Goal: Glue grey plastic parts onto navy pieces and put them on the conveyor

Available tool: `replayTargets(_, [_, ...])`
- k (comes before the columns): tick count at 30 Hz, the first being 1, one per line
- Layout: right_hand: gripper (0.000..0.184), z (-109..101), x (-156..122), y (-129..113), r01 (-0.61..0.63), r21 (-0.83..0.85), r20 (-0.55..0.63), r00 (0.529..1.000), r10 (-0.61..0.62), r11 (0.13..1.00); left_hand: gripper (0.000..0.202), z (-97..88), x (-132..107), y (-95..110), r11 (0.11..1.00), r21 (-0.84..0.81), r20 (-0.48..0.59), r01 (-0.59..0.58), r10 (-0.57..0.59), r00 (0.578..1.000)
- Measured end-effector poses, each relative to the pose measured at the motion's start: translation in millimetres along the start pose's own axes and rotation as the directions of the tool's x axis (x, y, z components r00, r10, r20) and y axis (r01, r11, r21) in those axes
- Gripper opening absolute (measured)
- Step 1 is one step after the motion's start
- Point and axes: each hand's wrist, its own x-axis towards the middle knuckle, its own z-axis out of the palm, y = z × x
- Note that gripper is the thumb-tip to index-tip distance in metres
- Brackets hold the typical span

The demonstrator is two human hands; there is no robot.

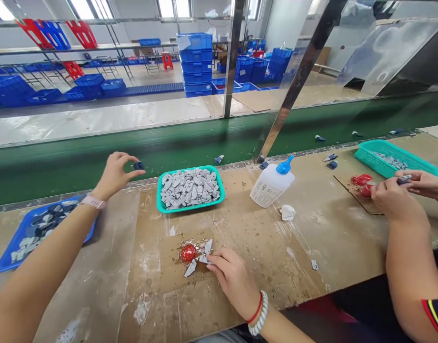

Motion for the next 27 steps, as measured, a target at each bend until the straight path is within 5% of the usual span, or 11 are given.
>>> replayTargets(3, [0.026,3,-3,-1,0.025,-0.035,0.031,0.999,-0.024,0.999,0.034,-36.1,-57,7,0.971,-0.227,-0.063,0.074,-0.09,0.994])
replayTargets(6, [0.025,0,-4,-6,0.01,-0.005,0.034,0.999,-0.009,1.0,0.029,-52.9,-129,33,0.849,-0.486,-0.002,0.207,-0.238,0.971])
replayTargets(9, [0.021,-7,-2,-12,-0.074,0.146,0.033,0.997,0.069,0.987,0.029,-44.6,-190,67,0.664,-0.658,0.107,0.354,-0.383,0.918])
replayTargets(12, [0.016,-14,2,-18,-0.187,0.372,0.095,0.982,0.164,0.909,0.03,-19.1,-225,101,0.495,-0.71,0.306,0.5,-0.422,0.853])
replayTargets(16, [0.012,-19,5,-38,-0.215,0.572,0.142,0.977,0.162,0.792,0.024,10.5,-235,144,0.503,-0.659,0.447,0.559,-0.336,0.829])
replayTargets(21, [0.017,-23,-2,-75,0.035,0.465,-0.028,0.999,-0.025,0.885,0.023,13.2,-227,180,0.499,-0.728,0.388,0.471,-0.266,0.882])
replayTargets(27, [0.026,-23,-6,-93,0.259,0.337,-0.152,0.964,-0.22,0.905,0.021,14.5,-227,188,0.53,-0.766,0.277,0.364,-0.24,0.931])
